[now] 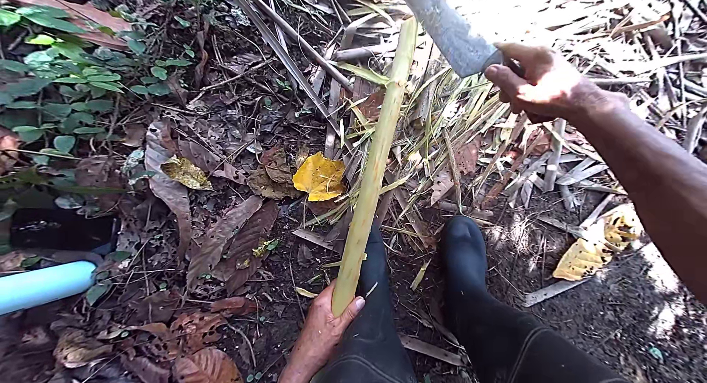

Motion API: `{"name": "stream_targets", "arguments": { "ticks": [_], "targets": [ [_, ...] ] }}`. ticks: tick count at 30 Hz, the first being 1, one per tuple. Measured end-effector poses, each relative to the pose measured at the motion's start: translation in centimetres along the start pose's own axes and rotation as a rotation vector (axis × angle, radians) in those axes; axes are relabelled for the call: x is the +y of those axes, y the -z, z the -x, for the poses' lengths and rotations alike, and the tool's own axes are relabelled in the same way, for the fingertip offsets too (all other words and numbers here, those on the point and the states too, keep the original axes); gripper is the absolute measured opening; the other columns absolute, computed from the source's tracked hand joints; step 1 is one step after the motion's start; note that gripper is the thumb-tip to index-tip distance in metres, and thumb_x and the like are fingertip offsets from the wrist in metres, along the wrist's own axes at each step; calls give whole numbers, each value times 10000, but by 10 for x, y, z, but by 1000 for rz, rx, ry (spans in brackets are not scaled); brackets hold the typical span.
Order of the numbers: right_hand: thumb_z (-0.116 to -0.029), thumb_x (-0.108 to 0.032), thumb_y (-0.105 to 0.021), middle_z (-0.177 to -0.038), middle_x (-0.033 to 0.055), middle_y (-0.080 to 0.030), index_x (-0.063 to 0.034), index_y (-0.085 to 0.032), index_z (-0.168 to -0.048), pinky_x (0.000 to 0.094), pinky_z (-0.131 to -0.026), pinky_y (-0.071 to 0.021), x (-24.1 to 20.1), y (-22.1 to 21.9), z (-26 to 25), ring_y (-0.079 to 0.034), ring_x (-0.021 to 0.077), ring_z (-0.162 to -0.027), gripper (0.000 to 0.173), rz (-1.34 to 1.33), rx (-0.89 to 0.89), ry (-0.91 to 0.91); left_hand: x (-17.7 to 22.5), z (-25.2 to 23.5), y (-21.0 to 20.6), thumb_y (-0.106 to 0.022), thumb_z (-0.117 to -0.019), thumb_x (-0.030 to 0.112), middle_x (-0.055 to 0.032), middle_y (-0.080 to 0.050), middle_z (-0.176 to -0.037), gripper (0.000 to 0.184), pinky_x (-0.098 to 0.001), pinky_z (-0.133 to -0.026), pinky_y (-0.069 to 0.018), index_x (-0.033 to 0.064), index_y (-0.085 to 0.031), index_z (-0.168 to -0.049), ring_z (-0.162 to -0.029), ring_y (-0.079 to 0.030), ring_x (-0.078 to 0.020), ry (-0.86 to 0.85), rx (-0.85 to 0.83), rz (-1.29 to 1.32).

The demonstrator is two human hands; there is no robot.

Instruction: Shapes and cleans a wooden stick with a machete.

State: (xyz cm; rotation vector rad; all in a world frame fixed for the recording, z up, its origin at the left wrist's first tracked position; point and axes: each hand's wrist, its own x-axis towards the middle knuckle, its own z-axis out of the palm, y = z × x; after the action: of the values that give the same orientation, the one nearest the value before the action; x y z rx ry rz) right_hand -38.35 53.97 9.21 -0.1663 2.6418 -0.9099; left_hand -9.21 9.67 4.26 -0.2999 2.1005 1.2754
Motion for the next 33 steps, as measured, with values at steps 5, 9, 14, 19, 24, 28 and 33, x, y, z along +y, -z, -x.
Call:
{"name": "stream_targets", "arguments": {
  "ticks": [5, 9, 14, 19, 24, 28, 33],
  "targets": [
    [-1054, -395, -501, -931, 55, -705, -194, -537, -1487, 443, -681, -558, -27, -14, 25, -655, 167, -723, 478, 194, -286, 298, 1, -1, 0, -730, -844, 484, 63, -666, -854, 523, -146, -726, -527, 47, -667, -1126, -750, -620, 44, 10, -16, -5],
    [-1079, -371, -474, -920, 107, -692, -156, -509, -1502, 475, -680, -553, -28, -19, 14, -651, 215, -709, 476, 149, -155, 203, 3, 2, -1, -725, -840, 492, 48, -674, -855, 544, -149, -729, -525, 34, -672, -1129, -751, -622, 41, -7, 27, -46],
    [-1077, -376, -484, -845, 101, -651, -144, -488, -1506, 448, -610, -547, -29, -7, 17, -612, 193, -618, 488, 69, -97, 28, 6, 6, -6, -708, -847, 516, -77, -688, -879, 629, -323, -748, -555, -19, -665, -1176, -773, -655, -113, 25, 113, -180],
    [-1056, -422, -495, -920, 45, -717, -217, -528, -1500, 469, -674, -565, -50, -17, 26, -679, 186, -732, 490, 304, -308, 395, 8, 8, -14, -734, -879, 421, -187, -699, -873, 600, -497, -735, -567, -71, -638, -1208, -773, -694, -292, 22, 175, -325],
    [-1085, -402, -451, -915, 144, -655, -122, -489, -1487, 501, -658, -557, -19, -7, 0, -639, 252, -674, 490, 72, 7, -17, 9, 6, -13, -751, -879, 392, -213, -704, -910, 607, -518, -777, -561, -84, -625, -1234, -817, -700, -317, 44, 152, -312],
    [-1067, -411, -481, -901, 146, -654, -103, -548, -1402, 512, -661, -553, -15, -1, 0, -646, 260, -683, 461, 136, 165, -36, 5, 5, -11, -736, -868, 421, -157, -700, -892, 593, -446, -757, -565, -51, -640, -1216, -792, -687, -237, 41, 149, -280],
    [-968, -142, -595, -999, 263, -672, 51, -568, -1266, 573, -723, -539, -45, -22, 43, -678, 416, -831, 356, 330, 381, 239, 4, 2, -2, -743, -825, 397, -16, -693, -910, 545, -237, -774, -548, 17, -660, -1205, -798, -650, -30, 79, 61, -87]
  ]
}}
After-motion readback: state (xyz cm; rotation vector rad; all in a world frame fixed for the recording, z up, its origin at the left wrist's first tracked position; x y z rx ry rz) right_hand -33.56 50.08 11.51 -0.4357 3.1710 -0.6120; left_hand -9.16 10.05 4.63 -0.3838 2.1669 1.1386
